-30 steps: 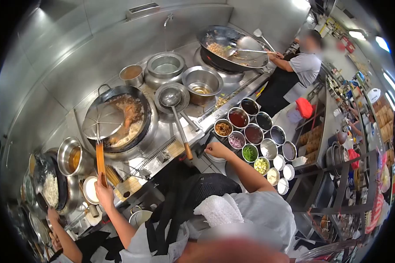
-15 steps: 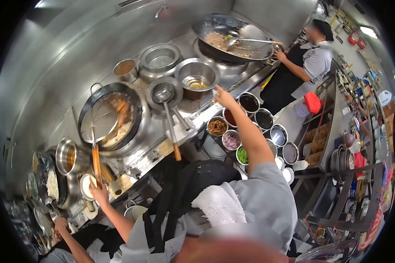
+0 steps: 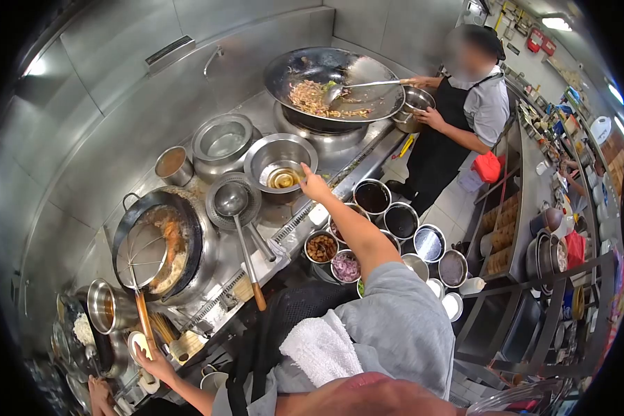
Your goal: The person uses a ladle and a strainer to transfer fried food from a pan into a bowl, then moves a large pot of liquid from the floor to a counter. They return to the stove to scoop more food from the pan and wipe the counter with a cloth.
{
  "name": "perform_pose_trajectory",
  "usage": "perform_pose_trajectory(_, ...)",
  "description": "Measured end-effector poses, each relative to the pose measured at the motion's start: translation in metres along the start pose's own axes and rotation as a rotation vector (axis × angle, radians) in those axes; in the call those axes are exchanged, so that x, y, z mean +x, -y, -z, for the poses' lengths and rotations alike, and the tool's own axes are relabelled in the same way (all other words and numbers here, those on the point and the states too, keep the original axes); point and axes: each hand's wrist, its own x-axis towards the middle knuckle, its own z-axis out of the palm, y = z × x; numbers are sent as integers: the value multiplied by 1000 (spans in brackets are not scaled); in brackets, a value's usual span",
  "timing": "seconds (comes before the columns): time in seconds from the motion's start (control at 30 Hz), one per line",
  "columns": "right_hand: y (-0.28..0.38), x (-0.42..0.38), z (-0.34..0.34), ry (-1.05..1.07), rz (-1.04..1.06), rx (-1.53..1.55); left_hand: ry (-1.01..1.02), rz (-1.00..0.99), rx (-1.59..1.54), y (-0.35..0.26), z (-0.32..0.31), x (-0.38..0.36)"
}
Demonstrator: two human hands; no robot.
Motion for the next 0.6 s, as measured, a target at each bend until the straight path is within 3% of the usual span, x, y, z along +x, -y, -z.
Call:
perform_pose_trajectory(0.13, -33, 21, -15, 246, -1, -123, -2, 39, -44, 9, -9, 3)
perform_pose_trajectory(0.23, -18, 14, -9, 25, -102, -93, 22, 60, -67, 9, -10, 15)
perform_pose_trajectory(0.37, -31, 9, -27, 167, 21, -108, 49, 65, -117, 29, -11, 26)
perform_pose_trajectory(0.43, -5, -10, -10, -21, 45, -60, 40, 58, -143, 31, -10, 30)
perform_pose_trajectory(0.47, 5, -21, -5, -16, 38, -61, 24, 58, -166, 32, -7, 30)
perform_pose_trajectory(0.6, 31, -73, -9, 48, 173, 315, 69, 113, -198, 34, 4, 33)
